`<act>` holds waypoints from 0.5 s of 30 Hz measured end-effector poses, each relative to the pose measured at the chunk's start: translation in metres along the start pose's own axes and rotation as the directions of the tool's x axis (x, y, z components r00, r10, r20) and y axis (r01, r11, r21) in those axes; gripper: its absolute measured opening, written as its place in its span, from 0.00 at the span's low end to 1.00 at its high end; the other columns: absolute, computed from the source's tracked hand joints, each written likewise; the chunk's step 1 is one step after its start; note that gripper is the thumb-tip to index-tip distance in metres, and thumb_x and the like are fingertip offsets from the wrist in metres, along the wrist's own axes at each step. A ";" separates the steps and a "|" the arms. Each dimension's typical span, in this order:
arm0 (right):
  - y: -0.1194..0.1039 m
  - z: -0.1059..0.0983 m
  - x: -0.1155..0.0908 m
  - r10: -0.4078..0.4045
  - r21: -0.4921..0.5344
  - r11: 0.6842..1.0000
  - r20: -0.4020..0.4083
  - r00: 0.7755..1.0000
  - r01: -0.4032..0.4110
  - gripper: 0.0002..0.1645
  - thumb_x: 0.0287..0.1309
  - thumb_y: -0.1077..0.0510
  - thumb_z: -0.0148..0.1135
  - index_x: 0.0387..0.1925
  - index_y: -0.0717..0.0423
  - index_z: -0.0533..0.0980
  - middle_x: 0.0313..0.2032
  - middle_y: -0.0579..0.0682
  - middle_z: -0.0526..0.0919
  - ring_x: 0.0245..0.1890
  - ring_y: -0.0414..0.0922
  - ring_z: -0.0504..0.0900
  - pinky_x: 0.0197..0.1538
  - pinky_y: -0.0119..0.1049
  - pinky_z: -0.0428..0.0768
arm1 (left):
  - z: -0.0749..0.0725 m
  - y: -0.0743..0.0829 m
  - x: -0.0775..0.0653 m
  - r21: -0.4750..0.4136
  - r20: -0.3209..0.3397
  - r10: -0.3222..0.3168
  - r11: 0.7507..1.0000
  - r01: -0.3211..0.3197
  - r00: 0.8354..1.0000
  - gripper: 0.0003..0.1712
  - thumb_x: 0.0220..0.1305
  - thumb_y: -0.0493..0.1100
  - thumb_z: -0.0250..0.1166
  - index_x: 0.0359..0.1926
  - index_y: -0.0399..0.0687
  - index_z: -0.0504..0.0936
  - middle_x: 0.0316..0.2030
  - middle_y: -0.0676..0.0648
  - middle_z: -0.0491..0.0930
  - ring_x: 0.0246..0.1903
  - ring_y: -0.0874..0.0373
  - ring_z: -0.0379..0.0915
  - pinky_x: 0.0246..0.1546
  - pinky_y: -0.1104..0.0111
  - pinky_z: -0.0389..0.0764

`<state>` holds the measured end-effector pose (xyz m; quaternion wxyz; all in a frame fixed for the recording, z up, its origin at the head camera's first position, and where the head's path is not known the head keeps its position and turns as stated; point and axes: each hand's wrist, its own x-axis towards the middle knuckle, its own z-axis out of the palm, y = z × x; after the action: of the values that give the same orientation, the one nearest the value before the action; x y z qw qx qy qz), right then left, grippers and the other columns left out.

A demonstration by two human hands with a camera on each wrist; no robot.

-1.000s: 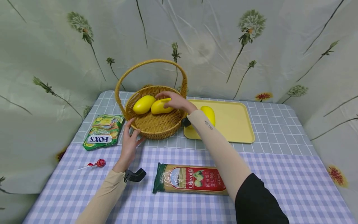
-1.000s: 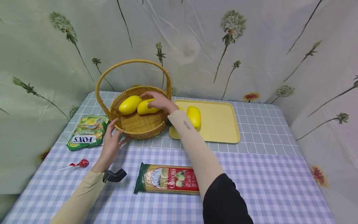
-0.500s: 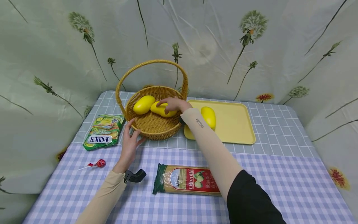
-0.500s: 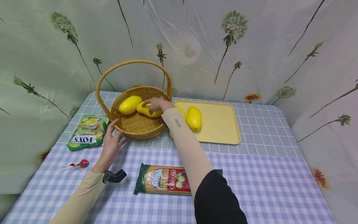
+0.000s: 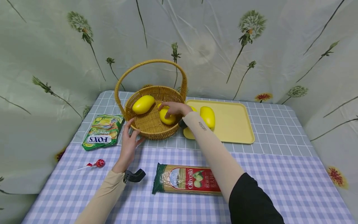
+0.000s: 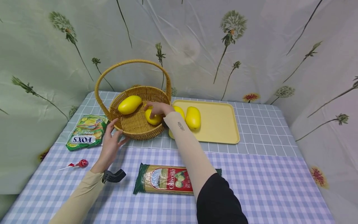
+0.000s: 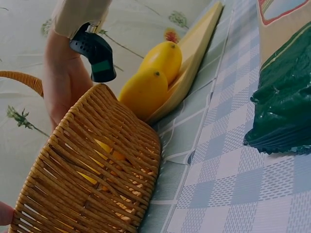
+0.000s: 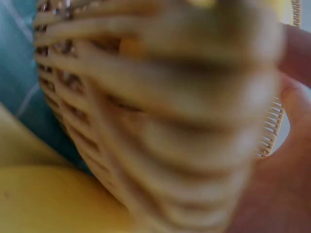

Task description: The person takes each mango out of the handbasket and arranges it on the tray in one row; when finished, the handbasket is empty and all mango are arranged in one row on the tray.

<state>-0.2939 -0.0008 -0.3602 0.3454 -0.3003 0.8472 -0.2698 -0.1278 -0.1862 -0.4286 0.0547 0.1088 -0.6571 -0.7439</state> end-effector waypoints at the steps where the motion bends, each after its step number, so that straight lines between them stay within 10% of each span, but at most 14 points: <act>1: 0.001 0.000 -0.001 -0.019 0.027 0.999 -0.005 1.000 0.019 0.32 0.60 0.67 0.55 0.67 0.55 0.64 0.71 0.52 0.56 0.59 0.48 0.59 0.51 0.35 0.62 | 0.000 0.000 0.000 -0.003 0.002 0.001 1.000 -0.001 1.000 0.31 0.73 0.35 0.42 0.74 0.50 0.49 0.73 0.49 0.39 0.65 0.42 0.56 0.57 0.49 0.71; 15: 0.017 -0.017 -0.037 -0.271 0.261 0.911 -0.201 0.941 0.318 0.38 0.60 0.60 0.61 0.70 0.45 0.59 0.69 0.46 0.54 0.47 0.49 0.65 0.44 0.47 0.70 | -0.001 0.001 0.000 -0.003 0.003 -0.009 1.000 0.009 1.000 0.31 0.73 0.34 0.41 0.74 0.49 0.49 0.73 0.46 0.40 0.64 0.42 0.56 0.58 0.48 0.69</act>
<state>-0.2906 0.0412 -0.3454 0.2715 -0.3481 0.7683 -0.4635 -0.1282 -0.1871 -0.4279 0.0506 0.1104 -0.6557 -0.7452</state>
